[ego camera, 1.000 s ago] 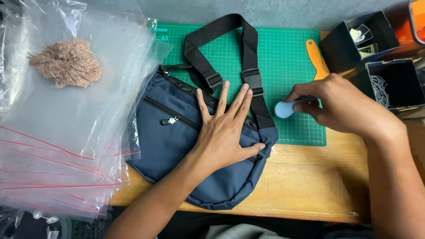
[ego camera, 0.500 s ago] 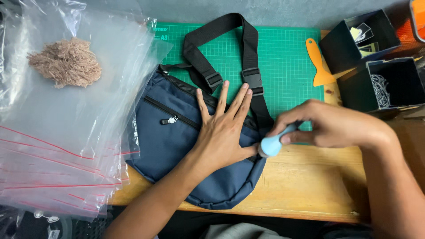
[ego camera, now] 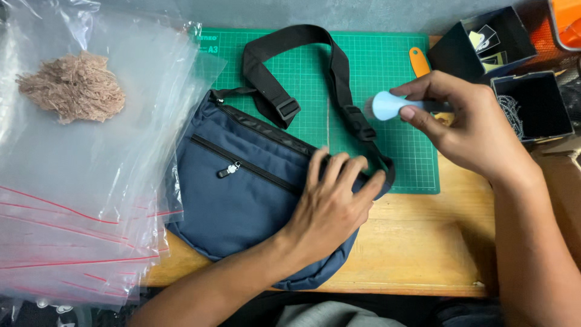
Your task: The person uses a small blue brush to scrub the exterior of a blue and red shoulder bag. They clean the front pocket, the main body, the zipper area, and the black shoulder strap while the bag rests on a green cutting mat.
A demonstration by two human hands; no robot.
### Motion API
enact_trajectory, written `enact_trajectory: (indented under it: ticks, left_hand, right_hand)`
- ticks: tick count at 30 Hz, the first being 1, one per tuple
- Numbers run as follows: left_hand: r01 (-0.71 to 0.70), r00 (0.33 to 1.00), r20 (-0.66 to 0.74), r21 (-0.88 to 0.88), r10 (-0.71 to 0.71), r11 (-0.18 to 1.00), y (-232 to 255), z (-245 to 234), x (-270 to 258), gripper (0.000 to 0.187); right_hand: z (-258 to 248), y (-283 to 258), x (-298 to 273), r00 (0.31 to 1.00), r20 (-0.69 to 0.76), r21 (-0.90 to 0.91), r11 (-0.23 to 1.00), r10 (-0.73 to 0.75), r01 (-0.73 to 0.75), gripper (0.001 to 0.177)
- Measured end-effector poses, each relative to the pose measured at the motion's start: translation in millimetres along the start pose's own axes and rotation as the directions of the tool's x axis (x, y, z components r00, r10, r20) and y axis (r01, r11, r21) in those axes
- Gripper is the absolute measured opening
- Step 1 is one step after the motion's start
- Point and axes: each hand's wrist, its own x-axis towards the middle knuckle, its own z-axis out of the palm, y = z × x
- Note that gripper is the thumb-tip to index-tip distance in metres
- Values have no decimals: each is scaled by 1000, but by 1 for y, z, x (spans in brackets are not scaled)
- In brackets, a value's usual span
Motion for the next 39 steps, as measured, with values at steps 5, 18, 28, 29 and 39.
enact_trajectory:
  ticks: [5,18,28,29,39]
  left_hand:
    - [-158,987,23,-67,159,985,6,12,-8,15]
    - [-246,951,165,-116,263,962,4,-9,-18,21]
    - [-206,956,190,-103,223,973,1,-3,-23,9]
    - [-209,952,204,-120,230,971,0,-3,-23,19]
    - [90,991,128,-373,-45,923,-39,-37,-7,17]
  right_hand:
    - [0,-41,-18,982,172,87,991,82,-98,24]
    - [17,-5,-87,948,273,-225,969,163,-102,17]
    - [24,-2,-98,918,396,-350,920,-25,177,11]
    - [23,-5,-99,954,298,-568,798,-30,202,17]
    - [54,-30,-93,972,122,-161,970,201,-181,64]
